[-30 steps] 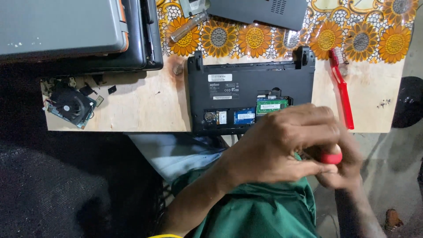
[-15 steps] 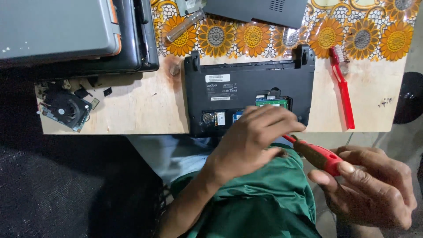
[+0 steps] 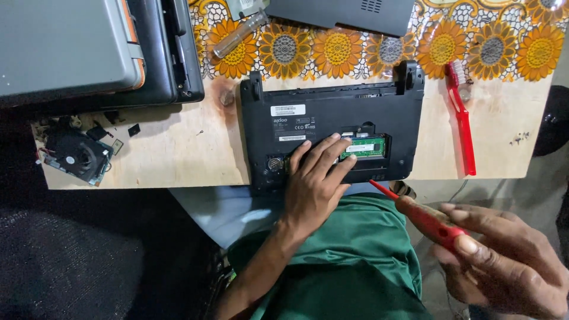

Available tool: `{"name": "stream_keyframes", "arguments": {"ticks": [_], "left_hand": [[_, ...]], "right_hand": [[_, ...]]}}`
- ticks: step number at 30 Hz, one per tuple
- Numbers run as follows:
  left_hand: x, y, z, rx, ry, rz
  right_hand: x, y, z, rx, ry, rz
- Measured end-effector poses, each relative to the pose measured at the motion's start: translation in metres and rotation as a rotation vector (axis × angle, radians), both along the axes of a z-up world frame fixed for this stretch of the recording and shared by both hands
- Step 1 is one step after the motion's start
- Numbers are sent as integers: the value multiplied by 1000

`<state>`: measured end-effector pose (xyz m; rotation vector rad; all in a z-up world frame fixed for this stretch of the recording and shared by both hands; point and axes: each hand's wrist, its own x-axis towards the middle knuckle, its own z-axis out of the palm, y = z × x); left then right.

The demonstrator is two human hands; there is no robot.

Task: The person uses a red screwdriver to remove screws from the bottom cover of a laptop. They then lift the cover to reveal the internal components, including the hard drive and memory modules, and continue to unscrew fasteners inside the chassis.

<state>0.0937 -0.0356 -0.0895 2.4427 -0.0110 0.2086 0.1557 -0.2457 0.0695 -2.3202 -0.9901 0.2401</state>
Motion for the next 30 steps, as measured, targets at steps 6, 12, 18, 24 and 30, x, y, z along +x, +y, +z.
{"name": "stream_keyframes", "arguments": {"ticks": [6, 12, 18, 24, 30], "left_hand": [[0, 0, 0, 12, -12, 14], [3, -1, 5, 7, -41, 44], [8, 3, -1, -76, -19, 39], [9, 3, -3, -126, -25, 40], [8, 2, -4, -134, -17, 52]], "right_hand": [[-4, 36, 1, 277, 199, -22], [-16, 11, -25, 493, 351, -133], [9, 12, -42, 427, -88, -53], [27, 17, -25, 317, -136, -25], [38, 39, 8, 270, 56, 179]]}}
